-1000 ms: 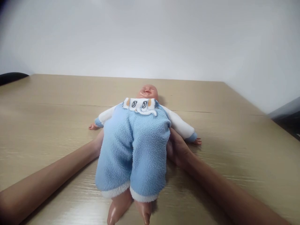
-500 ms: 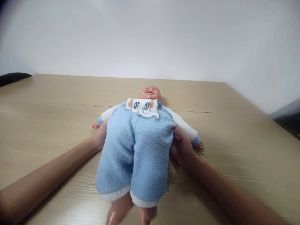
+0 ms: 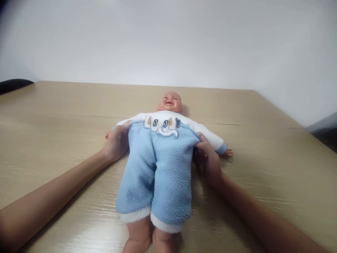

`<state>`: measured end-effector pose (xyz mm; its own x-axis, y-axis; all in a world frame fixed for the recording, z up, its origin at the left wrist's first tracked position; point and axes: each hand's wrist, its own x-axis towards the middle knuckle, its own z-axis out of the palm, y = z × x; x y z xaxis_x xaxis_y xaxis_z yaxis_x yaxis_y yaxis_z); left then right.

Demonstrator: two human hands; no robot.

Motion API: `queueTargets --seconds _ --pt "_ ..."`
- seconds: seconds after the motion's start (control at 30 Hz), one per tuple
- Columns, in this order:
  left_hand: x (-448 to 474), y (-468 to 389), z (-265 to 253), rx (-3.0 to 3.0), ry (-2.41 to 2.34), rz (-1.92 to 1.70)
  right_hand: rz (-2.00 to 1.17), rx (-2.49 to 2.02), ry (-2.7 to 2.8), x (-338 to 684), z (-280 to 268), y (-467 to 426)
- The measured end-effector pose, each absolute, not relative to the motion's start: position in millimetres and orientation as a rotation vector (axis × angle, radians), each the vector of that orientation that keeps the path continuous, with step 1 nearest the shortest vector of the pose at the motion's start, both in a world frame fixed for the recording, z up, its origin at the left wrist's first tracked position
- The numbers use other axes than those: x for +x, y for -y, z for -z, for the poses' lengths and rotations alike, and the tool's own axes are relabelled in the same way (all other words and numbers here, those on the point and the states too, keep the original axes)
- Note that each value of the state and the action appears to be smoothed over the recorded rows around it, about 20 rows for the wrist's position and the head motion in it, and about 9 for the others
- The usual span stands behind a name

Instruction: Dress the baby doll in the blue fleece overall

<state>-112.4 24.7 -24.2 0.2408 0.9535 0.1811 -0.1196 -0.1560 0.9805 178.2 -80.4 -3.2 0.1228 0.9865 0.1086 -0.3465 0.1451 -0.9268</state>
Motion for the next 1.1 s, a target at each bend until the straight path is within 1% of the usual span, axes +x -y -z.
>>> queueTargets --seconds 0.13,0.3,0.5,0.57,0.7,0.77,0.97,1.1 --pt "-110.7 -19.4 22.7 1.479 -0.769 -1.159 -1.163 -0.886 1.005 182.1 3.1 82.8" --pt "-105.2 -15.4 17.7 1.639 -0.824 -1.266 -1.209 -0.876 1.022 191.9 3.1 76.3" --pt "-103.6 -21.4 22.5 1.627 -0.87 -1.214 -1.311 -1.024 1.06 206.6 5.1 55.1" --pt "-104.1 -20.9 23.0 1.623 -0.865 -1.213 -1.26 -1.102 1.094 207.6 -0.7 52.1" --pt "-105.2 -17.7 23.2 1.658 -0.844 -1.225 -1.012 -1.209 1.189 204.4 -15.5 48.8" --pt "-105.0 -16.5 23.6 1.685 -0.855 -1.232 -0.938 -1.222 1.221 202.4 -15.9 44.3" --pt "-103.7 -16.6 25.7 1.666 -0.837 -1.228 -1.034 -1.328 1.293 205.9 8.1 27.3" --pt "-103.7 -15.9 27.3 1.683 -0.856 -1.301 -1.026 -1.399 1.387 209.9 -6.5 22.4"
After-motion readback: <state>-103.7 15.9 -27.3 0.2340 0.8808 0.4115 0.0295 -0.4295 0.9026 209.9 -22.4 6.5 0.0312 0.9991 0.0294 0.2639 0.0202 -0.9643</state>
